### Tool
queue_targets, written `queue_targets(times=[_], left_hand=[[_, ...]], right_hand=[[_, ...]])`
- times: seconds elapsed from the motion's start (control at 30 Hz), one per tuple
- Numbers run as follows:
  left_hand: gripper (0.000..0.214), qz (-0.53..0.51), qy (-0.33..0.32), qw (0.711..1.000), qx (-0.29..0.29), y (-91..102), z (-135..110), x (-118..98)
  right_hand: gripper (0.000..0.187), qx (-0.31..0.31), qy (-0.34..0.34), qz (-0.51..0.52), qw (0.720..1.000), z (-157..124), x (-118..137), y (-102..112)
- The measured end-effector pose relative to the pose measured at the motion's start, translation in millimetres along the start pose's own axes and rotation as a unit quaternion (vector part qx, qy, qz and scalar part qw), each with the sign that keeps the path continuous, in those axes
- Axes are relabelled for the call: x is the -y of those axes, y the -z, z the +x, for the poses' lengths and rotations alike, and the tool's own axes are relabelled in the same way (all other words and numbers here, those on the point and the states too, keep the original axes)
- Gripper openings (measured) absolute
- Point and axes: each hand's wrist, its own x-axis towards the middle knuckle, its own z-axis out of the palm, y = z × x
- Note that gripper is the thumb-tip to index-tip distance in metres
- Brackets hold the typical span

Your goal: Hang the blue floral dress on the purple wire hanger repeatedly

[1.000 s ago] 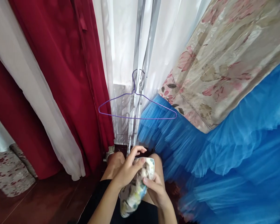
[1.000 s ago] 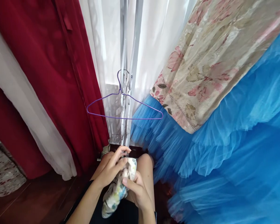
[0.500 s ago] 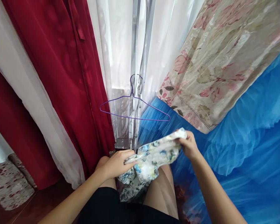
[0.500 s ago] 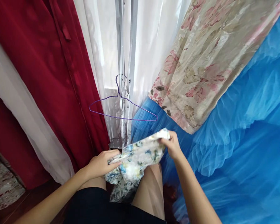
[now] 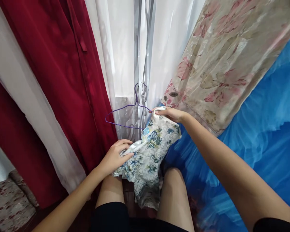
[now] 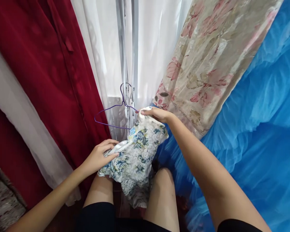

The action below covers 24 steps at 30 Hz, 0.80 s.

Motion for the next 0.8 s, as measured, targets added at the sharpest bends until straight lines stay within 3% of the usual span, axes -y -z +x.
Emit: queue_targets(times=[0.07,0.17,0.27,0.37,0.43,0.5,0.63,0.8], left_hand=[[0.019,0.007,-0.024,1.000,0.007,9.5,-11.2,16.6],[0.029,-0.103,0.040,0.990,0.091,18.7,-26.3,25.3],[0.036,-0.242,0.150,0.937,0.204,25.4,-34.4,15.1],[0.043,-0.316,0.189,0.885,0.286,34.1,-36.9,-1.5],[0.045,-0.316,0.179,0.878,0.312,41.4,-38.3,-8.4],[0.041,-0.271,0.157,0.892,0.325,49.1,-40.4,-6.9],[0.039,-0.082,0.114,0.943,0.303,69.6,-40.3,27.5],[0.030,0.089,0.035,0.989,0.109,114.1,-10.7,90.1]], right_hand=[[0.034,-0.012,-0.001,0.006,1.000,-4.8,-3.0,-2.9],[0.034,-0.037,-0.004,-0.009,0.999,-14.4,-6.4,0.0],[0.031,-0.054,-0.010,-0.033,0.998,-22.2,-7.0,5.6],[0.033,-0.042,-0.030,-0.044,0.998,-28.8,-7.9,10.1],[0.034,-0.029,-0.037,-0.042,0.998,-32.7,-9.7,11.6],[0.034,-0.029,-0.044,-0.034,0.998,-35.7,-12.3,11.8],[0.030,-0.059,-0.055,-0.008,0.997,-37.1,-17.8,8.4],[0.031,-0.035,-0.074,0.025,0.996,-32.8,-22.0,0.6]])
